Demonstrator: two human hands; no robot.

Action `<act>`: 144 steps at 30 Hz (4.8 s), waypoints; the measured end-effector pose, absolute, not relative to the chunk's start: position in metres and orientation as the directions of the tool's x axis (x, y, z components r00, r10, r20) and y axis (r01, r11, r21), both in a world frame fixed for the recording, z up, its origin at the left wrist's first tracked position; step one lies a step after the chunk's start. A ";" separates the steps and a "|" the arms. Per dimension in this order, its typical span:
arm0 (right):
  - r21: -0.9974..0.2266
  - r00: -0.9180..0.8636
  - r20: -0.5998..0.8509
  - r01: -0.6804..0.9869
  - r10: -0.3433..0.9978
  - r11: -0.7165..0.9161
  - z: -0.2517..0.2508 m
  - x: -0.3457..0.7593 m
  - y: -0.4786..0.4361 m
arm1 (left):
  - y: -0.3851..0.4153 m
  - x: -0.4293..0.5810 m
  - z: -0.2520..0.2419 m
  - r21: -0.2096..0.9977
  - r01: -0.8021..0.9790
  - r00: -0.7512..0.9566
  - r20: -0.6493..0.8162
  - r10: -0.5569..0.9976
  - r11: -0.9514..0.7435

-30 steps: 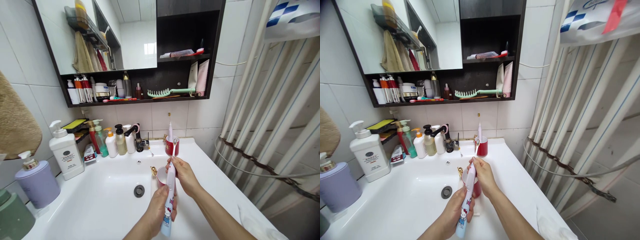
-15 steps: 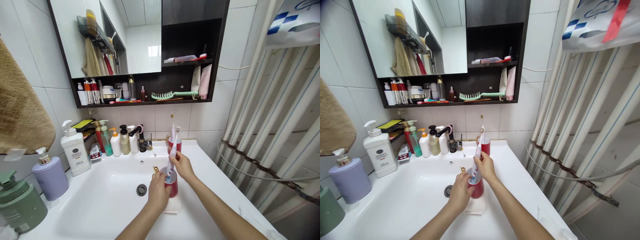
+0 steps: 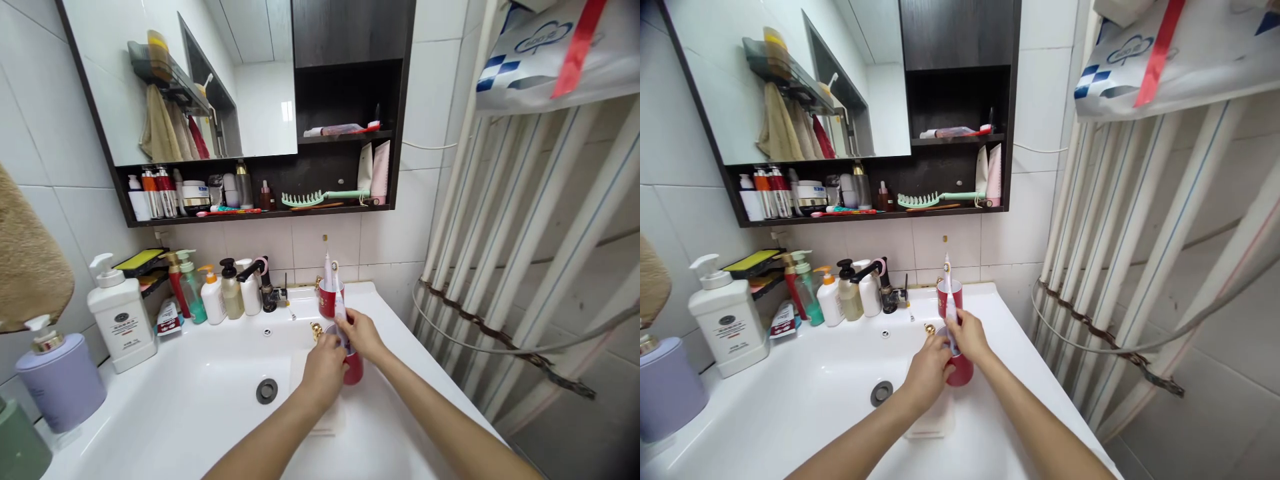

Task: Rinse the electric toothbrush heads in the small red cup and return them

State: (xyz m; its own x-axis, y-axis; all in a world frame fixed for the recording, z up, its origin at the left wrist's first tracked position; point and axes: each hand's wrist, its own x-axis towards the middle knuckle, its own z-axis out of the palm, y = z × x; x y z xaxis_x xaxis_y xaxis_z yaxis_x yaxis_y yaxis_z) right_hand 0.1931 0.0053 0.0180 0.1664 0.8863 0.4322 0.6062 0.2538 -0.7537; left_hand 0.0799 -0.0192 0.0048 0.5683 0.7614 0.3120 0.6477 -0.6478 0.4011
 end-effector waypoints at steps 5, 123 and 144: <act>-0.725 0.268 0.472 0.661 0.840 0.196 0.044 0.239 0.012 | 0.004 0.121 0.028 0.305 0.571 0.662 0.378 0.647 -0.762; -0.813 0.181 0.020 -0.569 0.983 0.121 0.024 0.137 -0.043 | -0.067 0.048 -0.019 0.969 -0.180 0.494 -0.057 0.868 0.166; -0.794 0.184 0.008 -0.596 0.983 0.118 0.026 0.140 -0.043 | -0.068 0.049 -0.019 0.922 -0.244 0.542 -0.128 0.830 0.301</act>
